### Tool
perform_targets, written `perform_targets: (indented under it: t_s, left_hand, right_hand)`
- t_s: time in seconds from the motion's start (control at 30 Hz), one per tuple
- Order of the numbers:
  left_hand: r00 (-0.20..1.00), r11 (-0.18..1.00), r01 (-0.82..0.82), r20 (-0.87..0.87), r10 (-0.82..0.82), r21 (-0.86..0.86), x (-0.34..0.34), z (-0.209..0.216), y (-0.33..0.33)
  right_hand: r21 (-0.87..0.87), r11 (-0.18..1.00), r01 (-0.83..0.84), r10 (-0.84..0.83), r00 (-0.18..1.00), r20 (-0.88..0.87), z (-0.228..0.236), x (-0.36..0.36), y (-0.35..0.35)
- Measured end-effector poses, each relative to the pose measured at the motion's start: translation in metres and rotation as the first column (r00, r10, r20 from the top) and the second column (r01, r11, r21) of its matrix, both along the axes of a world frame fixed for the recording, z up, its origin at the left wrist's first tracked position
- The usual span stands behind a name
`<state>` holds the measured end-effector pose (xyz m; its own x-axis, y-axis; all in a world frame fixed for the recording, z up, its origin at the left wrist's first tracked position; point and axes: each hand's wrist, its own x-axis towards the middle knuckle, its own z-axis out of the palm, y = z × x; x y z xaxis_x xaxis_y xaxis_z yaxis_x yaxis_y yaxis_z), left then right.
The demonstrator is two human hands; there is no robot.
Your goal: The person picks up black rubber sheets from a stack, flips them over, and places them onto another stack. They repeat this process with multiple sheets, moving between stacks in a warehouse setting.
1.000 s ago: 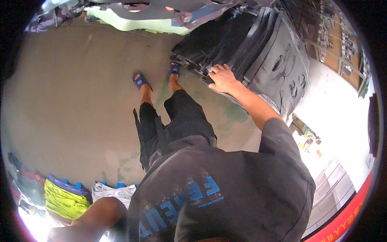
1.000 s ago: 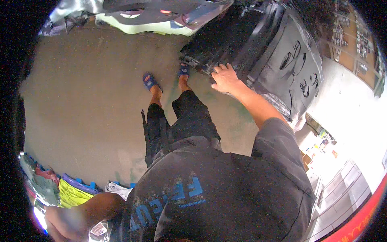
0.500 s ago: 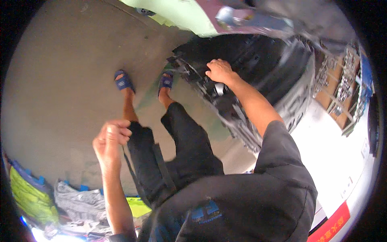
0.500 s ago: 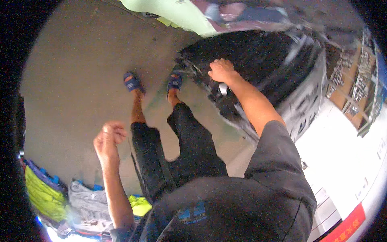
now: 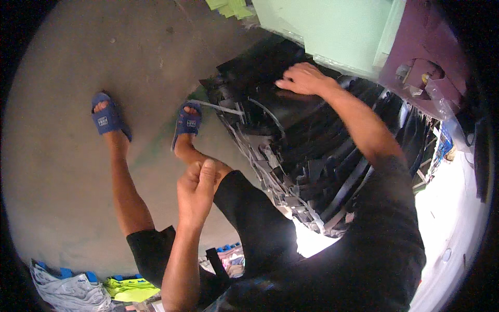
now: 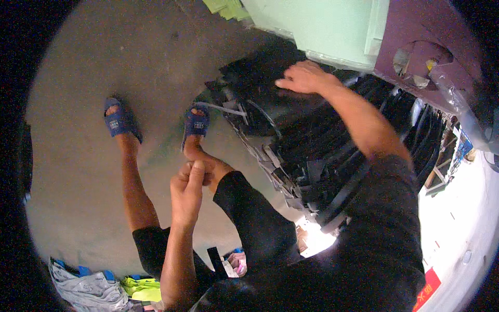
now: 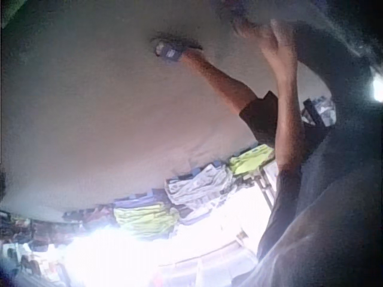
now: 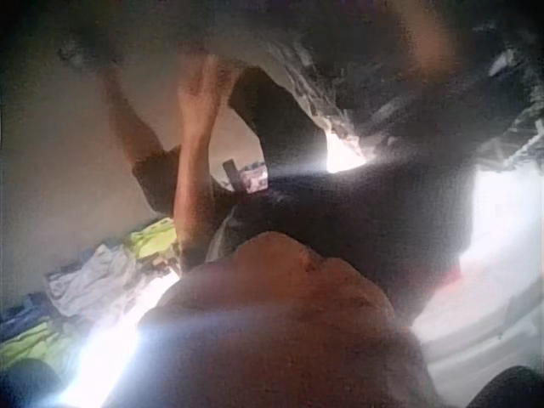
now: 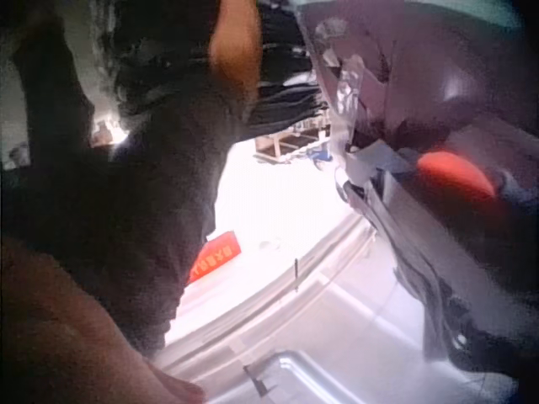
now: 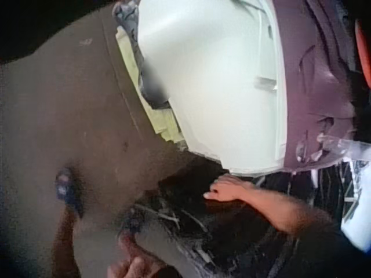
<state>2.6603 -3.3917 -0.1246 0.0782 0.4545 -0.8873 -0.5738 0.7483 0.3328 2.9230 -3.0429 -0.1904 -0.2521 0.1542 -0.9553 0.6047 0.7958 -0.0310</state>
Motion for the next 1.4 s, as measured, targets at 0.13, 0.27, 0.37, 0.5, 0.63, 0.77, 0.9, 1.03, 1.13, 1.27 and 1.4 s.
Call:
perform_targets:
  t_s: [0.13, 0.27, 0.37, 0.5, 0.63, 0.77, 0.9, 1.03, 1.13, 1.27, 1.4]
  left_hand:
    - [0.989, 0.99, -0.14, -0.046, 0.142, 0.029, -0.006, 0.001, 0.01]
    - [0.991, 0.992, -0.128, 0.037, 0.128, -0.002, 0.01, -0.005, 0.023]
    - [0.975, 0.989, -0.15, 0.165, 0.146, 0.011, 0.028, -0.004, 0.028]
    - [0.992, 0.997, -0.065, 0.113, 0.061, 0.032, 0.039, -0.016, 0.025]
    - [0.988, 0.994, -0.104, 0.111, 0.108, -0.04, 0.061, -0.044, 0.027]
    - [0.99, 0.99, -0.12, 0.067, 0.125, -0.078, 0.1, -0.061, 0.035]
    - [0.974, 0.998, 0.033, -0.225, -0.019, 0.059, 0.148, -0.085, 0.063]
    - [0.758, 0.906, 0.304, -0.65, -0.043, 0.295, 0.177, -0.149, 0.128]
    - [0.618, 0.837, 0.434, -0.786, -0.008, 0.333, 0.19, -0.188, 0.191]
    - [0.892, 0.79, 0.425, -0.355, -0.281, 0.442, 0.206, -0.176, 0.235]
    - [0.859, 0.636, 0.485, -0.462, -0.219, 0.6, 0.207, -0.138, 0.219]
  right_hand:
    - [-0.074, 0.997, -0.02, 0.023, 0.999, 0.046, 0.065, -0.001, -0.022]
    - [0.003, 0.997, 0.08, -0.08, 0.996, -0.032, 0.112, -0.002, -0.044]
    - [0.104, 0.99, 0.099, -0.095, 0.994, -0.049, 0.125, -0.001, -0.051]
    - [0.192, 0.966, 0.174, -0.146, 0.978, -0.15, 0.131, 0.004, -0.055]
    - [0.182, 0.976, 0.123, -0.068, 0.957, -0.283, 0.149, 0.014, -0.055]
    - [0.155, 0.984, 0.086, -0.044, 0.966, -0.255, 0.185, 0.017, -0.052]
    - [0.119, 0.988, 0.093, -0.068, 0.978, -0.197, 0.212, 0.011, -0.049]
    - [0.13, 0.991, 0.021, -0.007, 0.994, -0.106, 0.219, 0.008, -0.047]
    - [0.182, 0.978, -0.106, 0.105, 0.994, 0.013, 0.219, 0.012, -0.048]
    - [0.236, 0.97, -0.051, 0.002, 0.979, 0.203, 0.222, 0.016, -0.05]
    - [0.304, 0.946, 0.116, -0.215, 0.924, 0.316, 0.221, 0.016, -0.036]
